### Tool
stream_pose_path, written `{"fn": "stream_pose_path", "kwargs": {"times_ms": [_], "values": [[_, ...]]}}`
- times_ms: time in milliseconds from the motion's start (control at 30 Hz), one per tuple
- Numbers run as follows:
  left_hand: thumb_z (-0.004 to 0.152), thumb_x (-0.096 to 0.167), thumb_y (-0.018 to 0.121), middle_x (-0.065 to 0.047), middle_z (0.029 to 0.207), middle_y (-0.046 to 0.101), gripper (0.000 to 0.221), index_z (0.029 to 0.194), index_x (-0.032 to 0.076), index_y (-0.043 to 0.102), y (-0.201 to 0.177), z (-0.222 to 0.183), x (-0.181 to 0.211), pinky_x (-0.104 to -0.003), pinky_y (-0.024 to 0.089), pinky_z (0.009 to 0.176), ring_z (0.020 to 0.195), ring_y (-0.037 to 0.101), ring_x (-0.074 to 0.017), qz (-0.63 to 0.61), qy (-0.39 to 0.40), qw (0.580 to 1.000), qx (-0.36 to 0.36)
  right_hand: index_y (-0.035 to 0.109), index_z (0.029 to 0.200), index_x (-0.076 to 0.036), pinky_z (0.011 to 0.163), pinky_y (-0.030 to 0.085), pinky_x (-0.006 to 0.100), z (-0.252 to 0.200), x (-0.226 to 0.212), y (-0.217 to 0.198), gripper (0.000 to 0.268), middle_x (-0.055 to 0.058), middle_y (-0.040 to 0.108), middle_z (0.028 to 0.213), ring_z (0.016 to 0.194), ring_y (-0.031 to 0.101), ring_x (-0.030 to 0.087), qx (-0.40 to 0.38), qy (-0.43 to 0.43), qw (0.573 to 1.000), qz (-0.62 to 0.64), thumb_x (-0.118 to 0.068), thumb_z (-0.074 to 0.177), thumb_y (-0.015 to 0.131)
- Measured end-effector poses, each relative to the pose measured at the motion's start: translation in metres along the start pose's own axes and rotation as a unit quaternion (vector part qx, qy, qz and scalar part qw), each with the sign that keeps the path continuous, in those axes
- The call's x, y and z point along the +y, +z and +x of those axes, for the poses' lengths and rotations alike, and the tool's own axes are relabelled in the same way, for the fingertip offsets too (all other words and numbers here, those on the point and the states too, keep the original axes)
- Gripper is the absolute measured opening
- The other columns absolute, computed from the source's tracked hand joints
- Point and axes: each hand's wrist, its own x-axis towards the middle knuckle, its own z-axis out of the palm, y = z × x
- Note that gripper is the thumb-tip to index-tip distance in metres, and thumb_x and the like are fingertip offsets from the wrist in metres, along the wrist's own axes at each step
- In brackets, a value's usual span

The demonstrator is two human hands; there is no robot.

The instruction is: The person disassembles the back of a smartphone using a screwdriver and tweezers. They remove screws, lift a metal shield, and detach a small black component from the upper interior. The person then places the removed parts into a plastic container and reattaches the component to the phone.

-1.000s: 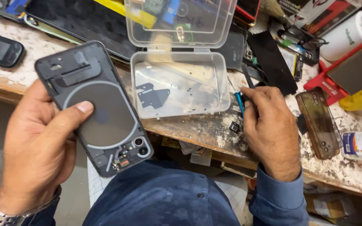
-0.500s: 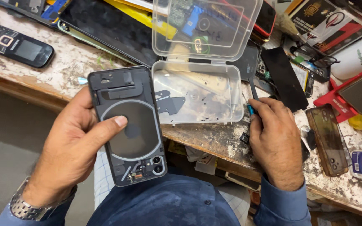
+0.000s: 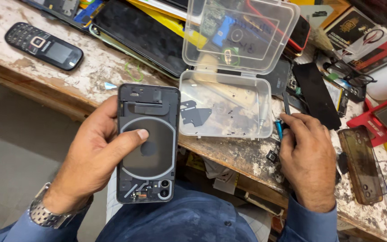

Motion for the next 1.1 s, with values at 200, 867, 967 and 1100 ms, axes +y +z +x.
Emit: {"fn": "stream_pose_path", "kwargs": {"times_ms": [200,867,967,1100], "values": [[0.092,0.005,0.062,-0.008,0.110,0.074,0.046,0.137,0.001,0.055,0.000,-0.001,-0.008,-0.027,0.060,0.078,0.092,0.070,-0.0099,0.010,-0.005,1.000,-0.011,0.075,0.121,-0.008,0.098,0.050,0.043,-0.003,-0.003,-0.005,0.028,0.012,0.068,0.125,0.113,0.062,0.033,0.013,-0.009,1.000,0.006,-0.009,0.094,0.066],[0.091,0.006,0.060,-0.008,0.112,0.074,0.044,0.135,0.002,0.055,-0.002,-0.010,-0.029,-0.028,0.060,0.080,0.094,0.071,-0.0102,-0.009,-0.019,1.000,-0.015,0.076,0.102,-0.012,0.084,0.050,0.041,0.084,-0.095,-0.005,0.043,0.007,0.065,0.101,0.097,0.058,0.027,-0.212,-0.269,0.936,0.086,-0.040,0.071,0.087],[0.091,0.006,0.060,-0.008,0.111,0.074,0.044,0.135,0.001,0.056,-0.002,-0.010,-0.034,-0.028,0.060,0.079,0.093,0.071,-0.0106,-0.026,-0.029,0.999,-0.018,0.075,0.099,-0.010,0.086,0.050,0.042,0.085,-0.100,0.000,0.041,0.008,0.064,0.099,0.098,0.059,0.028,-0.215,-0.277,0.932,0.087,-0.036,0.070,0.088],[0.092,0.006,0.059,-0.006,0.112,0.073,0.044,0.136,0.001,0.056,-0.002,-0.009,-0.036,-0.026,0.060,0.080,0.094,0.070,-0.0088,-0.024,-0.005,0.999,-0.033,0.072,0.096,-0.009,0.085,0.049,0.043,0.086,-0.098,0.003,0.038,0.010,0.064,0.098,0.099,0.059,0.031,-0.212,-0.283,0.929,0.107,-0.032,0.071,0.088]]}}
